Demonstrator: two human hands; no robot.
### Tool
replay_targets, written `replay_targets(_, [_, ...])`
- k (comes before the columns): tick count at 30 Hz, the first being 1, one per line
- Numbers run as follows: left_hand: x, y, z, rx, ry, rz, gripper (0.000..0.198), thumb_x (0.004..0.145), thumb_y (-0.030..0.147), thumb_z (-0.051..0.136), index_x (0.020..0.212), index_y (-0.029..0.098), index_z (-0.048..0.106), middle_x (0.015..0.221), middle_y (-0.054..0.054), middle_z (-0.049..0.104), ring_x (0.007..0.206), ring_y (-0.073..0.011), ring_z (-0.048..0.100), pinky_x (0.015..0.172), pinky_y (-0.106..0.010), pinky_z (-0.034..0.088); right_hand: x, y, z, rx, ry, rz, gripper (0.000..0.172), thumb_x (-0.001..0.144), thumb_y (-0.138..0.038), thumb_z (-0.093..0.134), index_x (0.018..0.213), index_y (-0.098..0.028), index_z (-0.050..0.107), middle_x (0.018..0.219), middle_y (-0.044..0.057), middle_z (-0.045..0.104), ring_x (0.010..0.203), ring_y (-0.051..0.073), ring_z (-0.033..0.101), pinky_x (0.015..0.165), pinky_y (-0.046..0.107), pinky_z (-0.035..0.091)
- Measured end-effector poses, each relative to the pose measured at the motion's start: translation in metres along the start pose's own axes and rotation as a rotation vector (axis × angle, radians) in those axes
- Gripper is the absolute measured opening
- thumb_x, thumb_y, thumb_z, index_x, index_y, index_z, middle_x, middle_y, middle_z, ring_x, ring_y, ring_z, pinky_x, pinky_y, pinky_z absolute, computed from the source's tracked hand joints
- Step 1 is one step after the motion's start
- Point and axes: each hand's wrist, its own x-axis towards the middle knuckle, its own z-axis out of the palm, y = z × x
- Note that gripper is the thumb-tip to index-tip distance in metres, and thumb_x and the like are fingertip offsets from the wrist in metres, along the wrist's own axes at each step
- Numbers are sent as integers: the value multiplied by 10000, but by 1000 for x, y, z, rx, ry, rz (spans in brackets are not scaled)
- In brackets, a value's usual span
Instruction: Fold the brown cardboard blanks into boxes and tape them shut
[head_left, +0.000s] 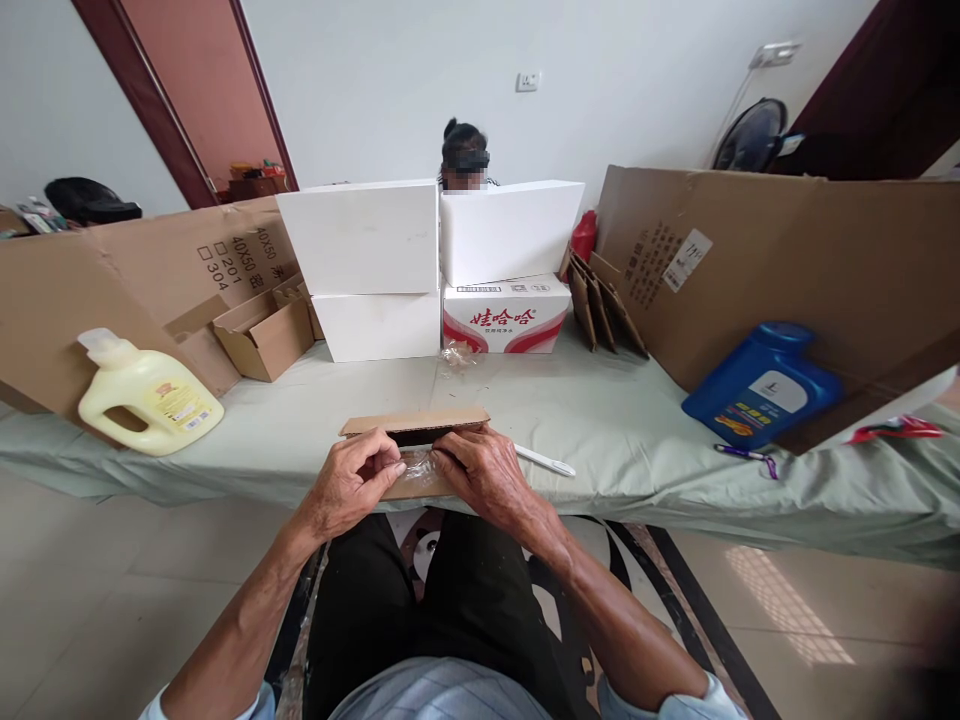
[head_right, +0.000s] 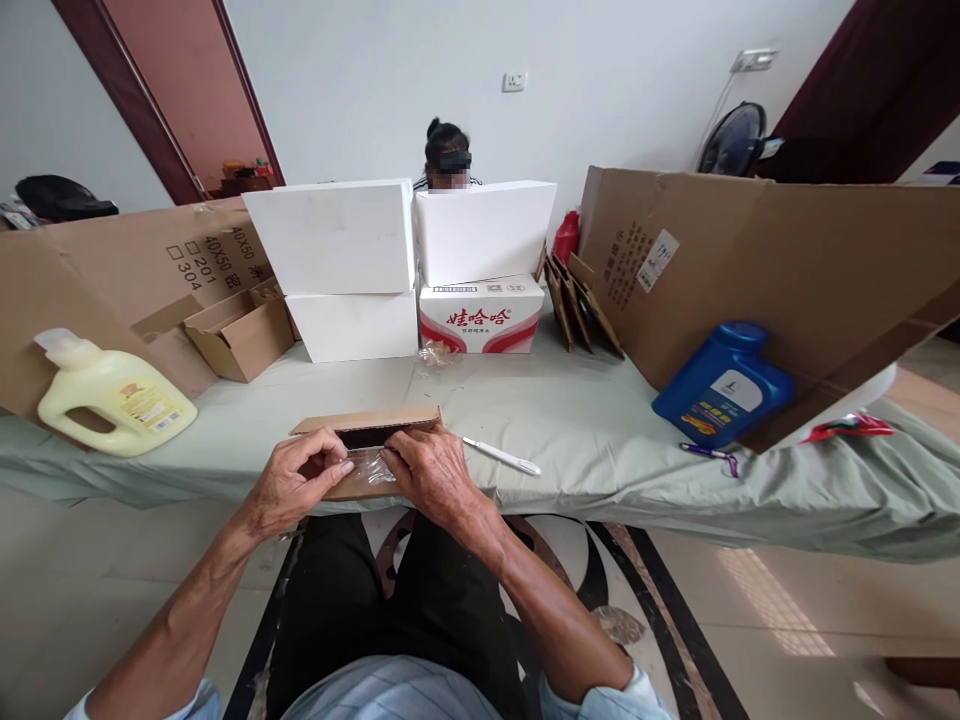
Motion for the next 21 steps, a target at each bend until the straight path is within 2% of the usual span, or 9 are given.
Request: replay_targets(21, [2,-1,1,-30,10,-1,132,957,164,693,855,220,632,726,47,617,640,-101,536,601,-201,441,5,1,-1,2,-9,15,208,1083,-210,649,889,-205,723,804,20,735,773,177,641,795,302,377])
